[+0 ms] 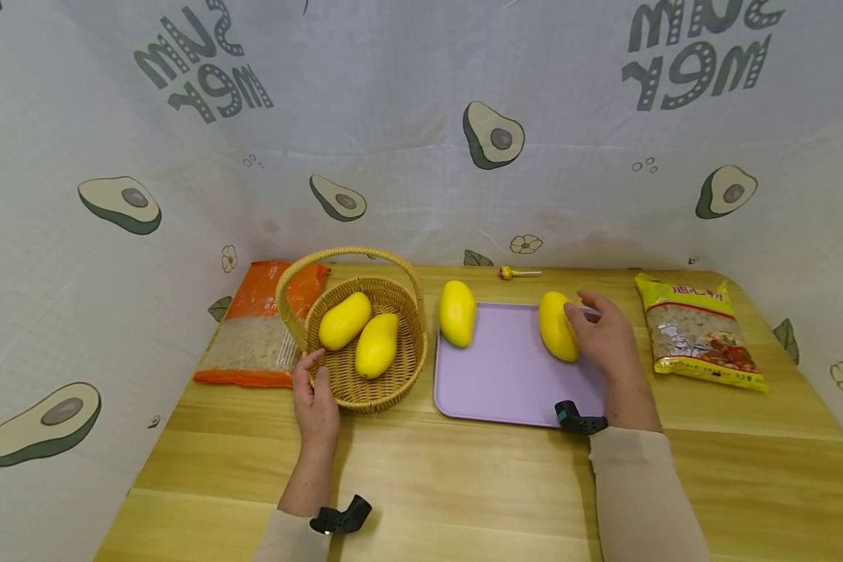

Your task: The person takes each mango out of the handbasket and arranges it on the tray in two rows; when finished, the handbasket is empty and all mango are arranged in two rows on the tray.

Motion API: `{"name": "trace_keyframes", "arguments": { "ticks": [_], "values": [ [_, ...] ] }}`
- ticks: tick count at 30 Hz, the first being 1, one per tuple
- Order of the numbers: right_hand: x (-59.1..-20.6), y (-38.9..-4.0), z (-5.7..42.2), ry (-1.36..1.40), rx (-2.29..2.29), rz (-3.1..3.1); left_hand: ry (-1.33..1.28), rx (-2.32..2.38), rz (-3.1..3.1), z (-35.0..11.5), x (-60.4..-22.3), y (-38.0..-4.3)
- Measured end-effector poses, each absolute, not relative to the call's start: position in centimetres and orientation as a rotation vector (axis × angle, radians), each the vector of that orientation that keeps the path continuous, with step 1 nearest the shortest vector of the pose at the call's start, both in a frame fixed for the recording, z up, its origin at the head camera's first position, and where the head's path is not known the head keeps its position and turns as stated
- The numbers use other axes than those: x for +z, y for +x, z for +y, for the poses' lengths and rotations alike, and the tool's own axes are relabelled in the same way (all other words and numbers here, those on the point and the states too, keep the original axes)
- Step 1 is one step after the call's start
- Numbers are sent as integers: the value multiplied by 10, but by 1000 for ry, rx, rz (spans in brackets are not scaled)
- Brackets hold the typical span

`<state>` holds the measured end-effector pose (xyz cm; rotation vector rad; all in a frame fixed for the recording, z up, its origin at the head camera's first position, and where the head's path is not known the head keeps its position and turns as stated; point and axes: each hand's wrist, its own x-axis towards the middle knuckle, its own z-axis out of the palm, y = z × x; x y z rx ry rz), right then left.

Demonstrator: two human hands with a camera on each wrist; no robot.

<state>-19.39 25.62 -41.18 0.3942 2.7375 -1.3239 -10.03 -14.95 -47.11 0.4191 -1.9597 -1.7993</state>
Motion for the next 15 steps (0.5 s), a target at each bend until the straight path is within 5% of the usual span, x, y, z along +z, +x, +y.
{"name": "trace_keyframes", "arguments": {
  "ticks": [15],
  "values": [
    [-359, -166, 236, 112, -1357, 2900, 410, -1800, -1960, -151, -473, -100]
  ]
}}
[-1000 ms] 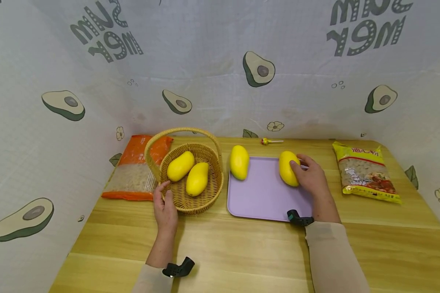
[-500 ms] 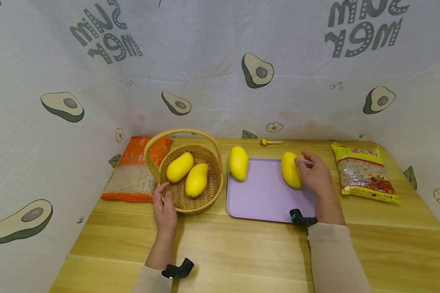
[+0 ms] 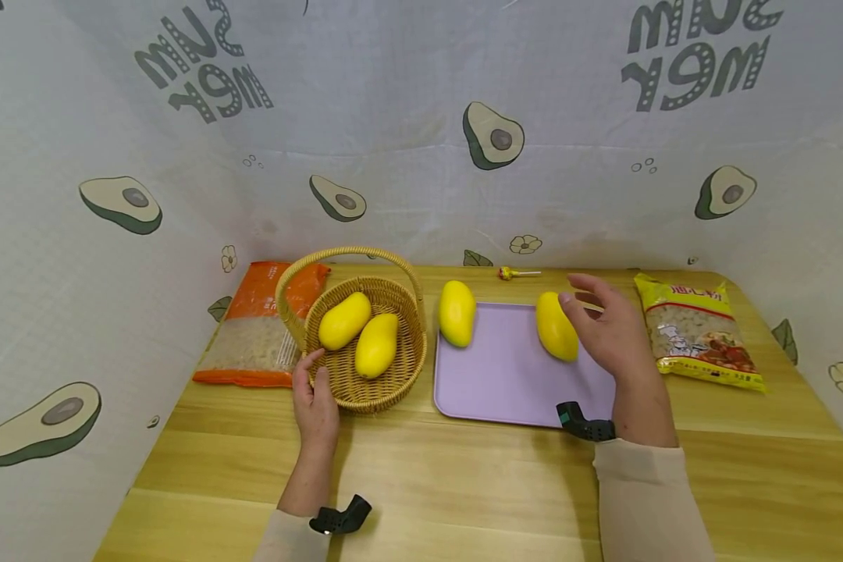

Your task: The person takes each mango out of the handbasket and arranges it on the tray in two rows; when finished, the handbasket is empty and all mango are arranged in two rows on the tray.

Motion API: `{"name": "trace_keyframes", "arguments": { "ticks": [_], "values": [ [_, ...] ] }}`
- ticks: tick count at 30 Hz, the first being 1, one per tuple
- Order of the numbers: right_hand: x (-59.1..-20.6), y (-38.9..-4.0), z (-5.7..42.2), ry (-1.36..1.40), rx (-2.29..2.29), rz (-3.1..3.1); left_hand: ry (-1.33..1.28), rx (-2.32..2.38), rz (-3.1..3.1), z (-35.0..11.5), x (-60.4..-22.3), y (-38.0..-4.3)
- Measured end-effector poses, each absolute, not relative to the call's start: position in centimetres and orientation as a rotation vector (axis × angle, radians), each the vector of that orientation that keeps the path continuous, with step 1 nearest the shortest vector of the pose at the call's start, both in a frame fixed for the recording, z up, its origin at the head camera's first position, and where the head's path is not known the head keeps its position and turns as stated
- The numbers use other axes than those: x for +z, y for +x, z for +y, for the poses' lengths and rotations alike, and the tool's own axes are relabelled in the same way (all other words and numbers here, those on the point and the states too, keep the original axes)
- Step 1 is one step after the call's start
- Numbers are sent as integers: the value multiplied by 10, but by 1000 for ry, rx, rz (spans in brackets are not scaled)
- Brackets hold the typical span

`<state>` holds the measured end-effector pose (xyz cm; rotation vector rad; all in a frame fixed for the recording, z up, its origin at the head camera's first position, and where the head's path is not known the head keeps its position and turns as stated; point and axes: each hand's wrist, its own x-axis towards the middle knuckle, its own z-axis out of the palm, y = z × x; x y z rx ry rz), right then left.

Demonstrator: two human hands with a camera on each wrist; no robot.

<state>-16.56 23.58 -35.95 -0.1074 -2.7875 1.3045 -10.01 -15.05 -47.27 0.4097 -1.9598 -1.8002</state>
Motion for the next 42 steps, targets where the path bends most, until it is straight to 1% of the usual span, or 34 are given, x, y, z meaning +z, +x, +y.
{"name": "trace_keyframes", "arguments": {
  "ticks": [5, 12, 24, 29, 31, 33, 39, 42],
  "values": [
    [-345, -153, 225, 38, 1216, -2817, 397, -1798, -1959, -150, -472, -99],
    [-333, -138, 196, 380, 1166, -2880, 399, -1804, -1952, -150, -471, -100],
    [-347, -121, 139, 983, 1119, -2989, 413, -1799, -1956, -151, -473, -102],
    [-358, -115, 105, 1212, 1155, -2924, 409, -1800, -1950, -151, -471, -101],
    [-364, -114, 89, 1245, 1172, -2883, 407, -1796, -1945, -151, -471, -101],
    [-370, -113, 76, 1221, 1185, -2843, 403, -1796, -1939, -151, -471, -101],
    [-387, -126, 45, 997, 1219, -2751, 398, -1797, -1938, -151, -472, -102],
    [-391, -138, 31, 951, 1240, -2719, 402, -1805, -1941, -151, -471, -102]
  ]
}}
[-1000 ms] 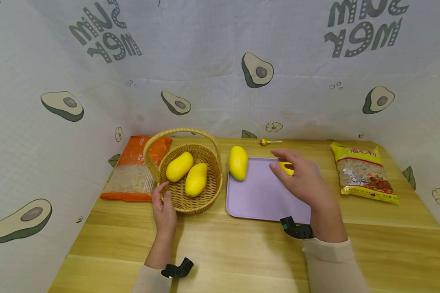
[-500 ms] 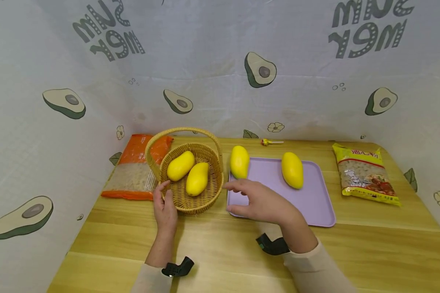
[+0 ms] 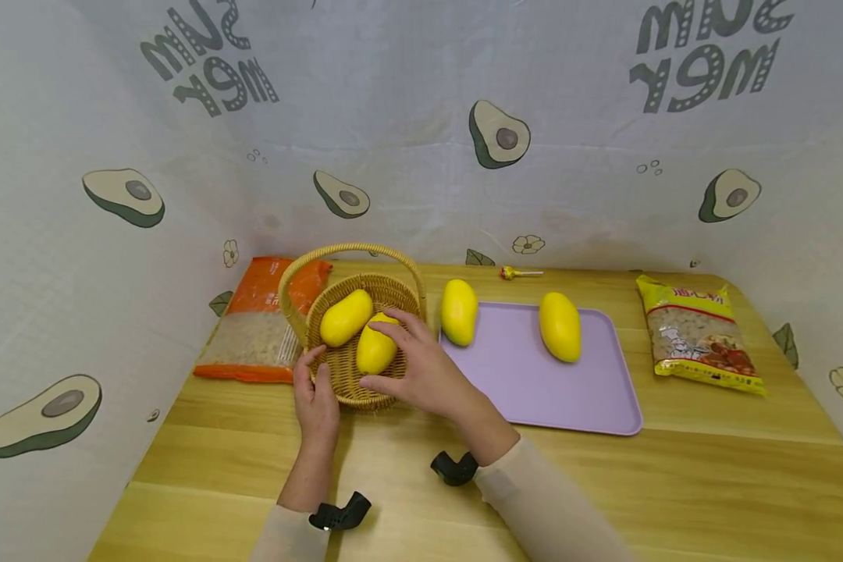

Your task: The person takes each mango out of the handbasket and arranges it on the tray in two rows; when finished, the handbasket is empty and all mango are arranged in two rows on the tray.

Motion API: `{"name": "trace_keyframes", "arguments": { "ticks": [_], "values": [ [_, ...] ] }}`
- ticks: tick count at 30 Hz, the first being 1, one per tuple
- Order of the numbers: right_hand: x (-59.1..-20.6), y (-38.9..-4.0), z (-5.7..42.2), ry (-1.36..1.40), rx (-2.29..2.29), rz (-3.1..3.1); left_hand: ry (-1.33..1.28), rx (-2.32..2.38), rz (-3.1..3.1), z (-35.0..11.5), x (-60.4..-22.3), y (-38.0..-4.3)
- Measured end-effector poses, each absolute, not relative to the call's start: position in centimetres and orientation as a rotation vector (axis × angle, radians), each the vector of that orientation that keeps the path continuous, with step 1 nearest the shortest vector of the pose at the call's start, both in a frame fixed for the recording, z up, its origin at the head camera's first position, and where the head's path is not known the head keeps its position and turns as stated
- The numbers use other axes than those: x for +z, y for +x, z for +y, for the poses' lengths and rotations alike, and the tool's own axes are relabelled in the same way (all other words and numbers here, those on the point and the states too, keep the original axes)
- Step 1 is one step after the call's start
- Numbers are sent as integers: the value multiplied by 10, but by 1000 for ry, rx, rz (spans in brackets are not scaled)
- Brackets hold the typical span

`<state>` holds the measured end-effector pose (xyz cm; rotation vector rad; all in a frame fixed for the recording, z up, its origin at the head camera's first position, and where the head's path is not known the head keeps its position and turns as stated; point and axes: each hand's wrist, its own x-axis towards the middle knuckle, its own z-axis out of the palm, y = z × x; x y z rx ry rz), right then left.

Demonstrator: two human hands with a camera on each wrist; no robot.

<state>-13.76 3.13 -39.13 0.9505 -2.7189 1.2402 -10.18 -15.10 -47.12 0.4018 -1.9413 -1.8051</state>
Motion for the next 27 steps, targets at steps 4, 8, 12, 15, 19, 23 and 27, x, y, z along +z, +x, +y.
{"name": "trace_keyframes", "arguments": {
  "ticks": [4, 8, 12, 15, 19, 23, 27],
  "values": [
    [-394, -153, 13, 951, 1001, -2797, 402, -1792, -1959, -151, -472, -101],
    [-394, -165, -2, 909, 712, -2933, 403, -1783, -1969, -152, -473, -101],
    [-397, -171, -11, 844, 659, -3026, 416, -1794, -1973, -152, -472, -100],
    [-402, -171, -14, 824, 654, -3072, 436, -1792, -1973, -153, -471, -98],
    [-406, -171, -15, 802, 627, -3090, 439, -1784, -1980, -153, -472, -98],
    [-407, -172, -15, 781, 623, -3101, 425, -1789, -1982, -153, -472, -99],
    [-408, -173, -15, 772, 639, -3122, 422, -1797, -1978, -153, -473, -100]
  ]
}}
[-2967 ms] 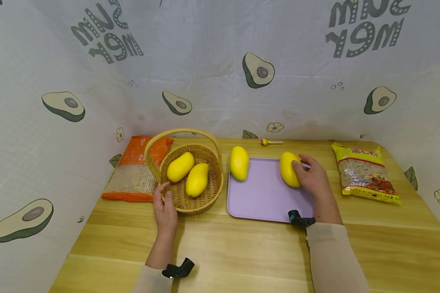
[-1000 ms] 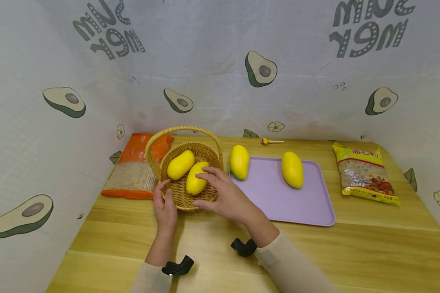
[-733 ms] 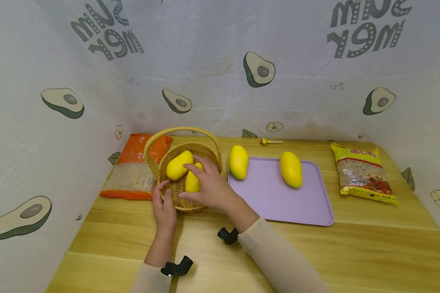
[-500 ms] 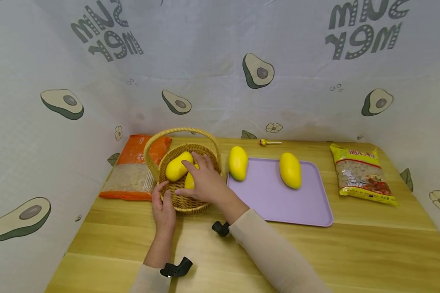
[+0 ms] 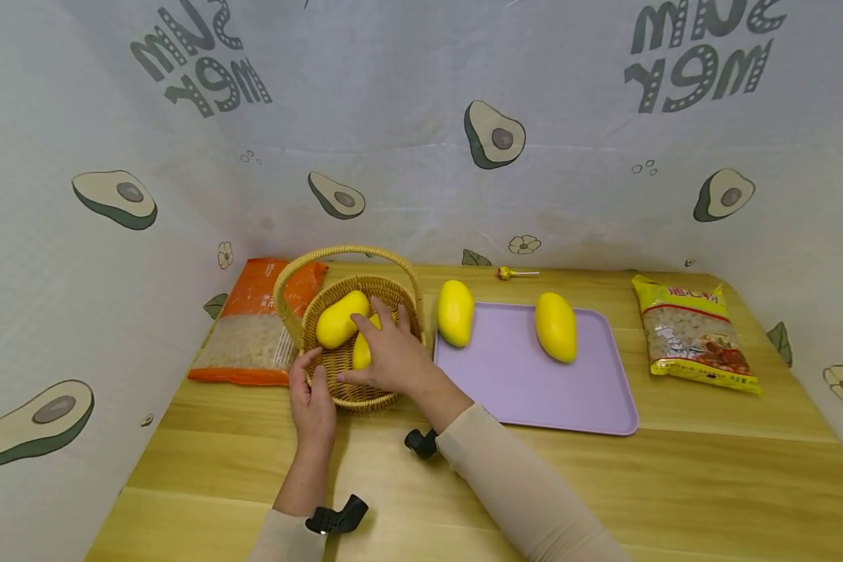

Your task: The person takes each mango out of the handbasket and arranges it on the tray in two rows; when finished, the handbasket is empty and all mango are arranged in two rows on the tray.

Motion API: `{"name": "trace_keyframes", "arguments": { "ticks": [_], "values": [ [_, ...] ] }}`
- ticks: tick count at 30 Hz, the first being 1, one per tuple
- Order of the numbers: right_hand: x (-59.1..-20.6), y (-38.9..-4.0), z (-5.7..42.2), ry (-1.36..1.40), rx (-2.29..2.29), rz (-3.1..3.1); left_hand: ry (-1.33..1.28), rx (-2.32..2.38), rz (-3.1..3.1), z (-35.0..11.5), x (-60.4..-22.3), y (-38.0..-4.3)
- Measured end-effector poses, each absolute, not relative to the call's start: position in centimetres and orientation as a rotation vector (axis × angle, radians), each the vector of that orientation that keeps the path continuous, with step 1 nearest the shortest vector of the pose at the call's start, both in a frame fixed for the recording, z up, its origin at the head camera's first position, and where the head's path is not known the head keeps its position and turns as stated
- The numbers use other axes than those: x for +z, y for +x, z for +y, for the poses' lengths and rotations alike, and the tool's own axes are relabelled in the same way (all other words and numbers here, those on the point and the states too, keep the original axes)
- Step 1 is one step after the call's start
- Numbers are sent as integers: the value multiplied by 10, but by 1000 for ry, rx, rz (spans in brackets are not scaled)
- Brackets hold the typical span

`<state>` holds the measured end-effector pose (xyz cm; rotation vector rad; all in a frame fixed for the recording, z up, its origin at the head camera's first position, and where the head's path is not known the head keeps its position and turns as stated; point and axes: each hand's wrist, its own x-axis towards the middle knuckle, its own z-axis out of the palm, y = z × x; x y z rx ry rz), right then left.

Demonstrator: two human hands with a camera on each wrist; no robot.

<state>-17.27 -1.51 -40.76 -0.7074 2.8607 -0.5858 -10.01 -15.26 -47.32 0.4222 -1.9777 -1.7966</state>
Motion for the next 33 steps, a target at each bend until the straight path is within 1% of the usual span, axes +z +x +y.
{"name": "trace_keyframes", "arguments": {
  "ticks": [11, 23, 33],
  "values": [
    [-412, -174, -18, -703, -591, 2857, 420, -1813, -1953, -153, -472, -99],
    [-415, -174, -16, -781, -513, 2866, 417, -1800, -1947, -151, -473, -100],
    [-412, -174, -16, -769, -508, 2872, 415, -1797, -1950, -151, -472, -101]
  ]
}}
